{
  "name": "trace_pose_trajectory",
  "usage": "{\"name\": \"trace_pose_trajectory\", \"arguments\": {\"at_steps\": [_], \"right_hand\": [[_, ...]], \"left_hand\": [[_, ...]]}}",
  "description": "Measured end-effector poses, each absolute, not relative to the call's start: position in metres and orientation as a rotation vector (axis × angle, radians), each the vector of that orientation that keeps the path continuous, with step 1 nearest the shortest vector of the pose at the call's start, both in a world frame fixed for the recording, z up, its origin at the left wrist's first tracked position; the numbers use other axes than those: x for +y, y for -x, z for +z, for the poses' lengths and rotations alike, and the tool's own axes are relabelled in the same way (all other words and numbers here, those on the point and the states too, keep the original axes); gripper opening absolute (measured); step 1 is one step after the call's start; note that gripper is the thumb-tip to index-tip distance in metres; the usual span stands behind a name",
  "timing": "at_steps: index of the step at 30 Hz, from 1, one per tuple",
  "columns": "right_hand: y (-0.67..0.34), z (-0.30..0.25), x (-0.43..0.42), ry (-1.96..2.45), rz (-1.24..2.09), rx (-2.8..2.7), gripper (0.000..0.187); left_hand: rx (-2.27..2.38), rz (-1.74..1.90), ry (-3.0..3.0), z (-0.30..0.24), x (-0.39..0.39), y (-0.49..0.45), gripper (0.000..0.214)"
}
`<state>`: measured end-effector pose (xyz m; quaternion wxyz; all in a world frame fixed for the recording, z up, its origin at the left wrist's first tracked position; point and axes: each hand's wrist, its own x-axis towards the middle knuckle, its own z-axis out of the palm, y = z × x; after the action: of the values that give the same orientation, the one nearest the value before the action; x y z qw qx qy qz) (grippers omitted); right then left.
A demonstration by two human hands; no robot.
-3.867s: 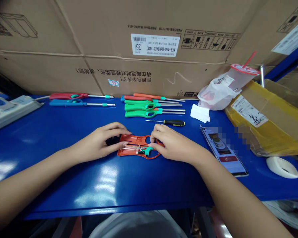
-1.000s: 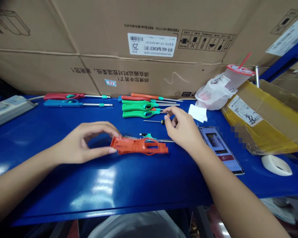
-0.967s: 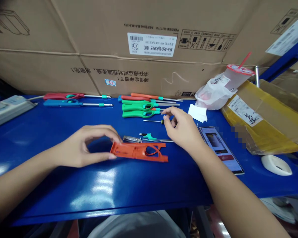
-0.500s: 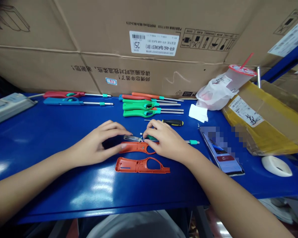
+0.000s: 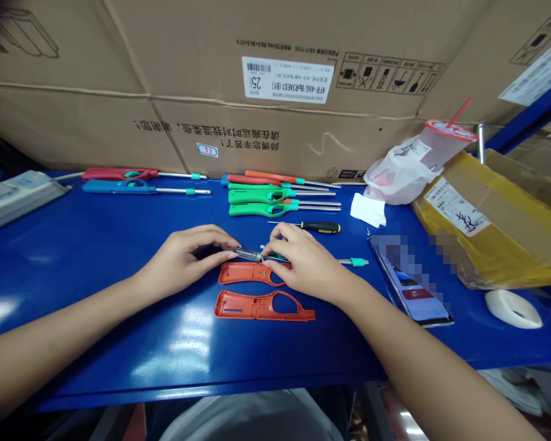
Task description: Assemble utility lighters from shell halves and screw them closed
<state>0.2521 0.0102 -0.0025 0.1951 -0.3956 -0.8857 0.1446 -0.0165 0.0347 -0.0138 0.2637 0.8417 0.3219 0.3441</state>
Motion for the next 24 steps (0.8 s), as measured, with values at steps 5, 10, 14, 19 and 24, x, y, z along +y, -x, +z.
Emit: {"name": "trace_pose_trajectory", "arguments": {"at_steps": [5, 10, 14, 19, 24], "right_hand": [[-0.251, -0.0016, 0.0094, 1.115, 0.394, -2.465, 0.015], [-0.2526, 0.0013, 0.0087, 1.164, 0.359, -2.43, 0.014], [-0.2531, 0.0, 0.0096, 1.143, 0.376, -2.385, 0.015], [-0.253, -0.0026, 0.0113, 1.044, 0.358, -2.393, 0.015], [-0.2525, -0.0012, 0.012, 1.026, 0.297, -2.416, 0.014]], "left_hand": [[0.84, 1.035, -2.329, -0.0089, 0.0309, 0.015, 0.013], [0.84, 1.09, -2.331, -0.0056, 0.0292, 0.014, 0.01], [0.814, 1.11, -2.33, -0.006, 0.029, 0.0136, 0.008], [0.776, 1.121, -2.333, -0.0068, 0.0274, 0.0124, 0.015], [0.778, 1.034, -2.364, -0.0081, 0.0265, 0.0113, 0.024]]}}
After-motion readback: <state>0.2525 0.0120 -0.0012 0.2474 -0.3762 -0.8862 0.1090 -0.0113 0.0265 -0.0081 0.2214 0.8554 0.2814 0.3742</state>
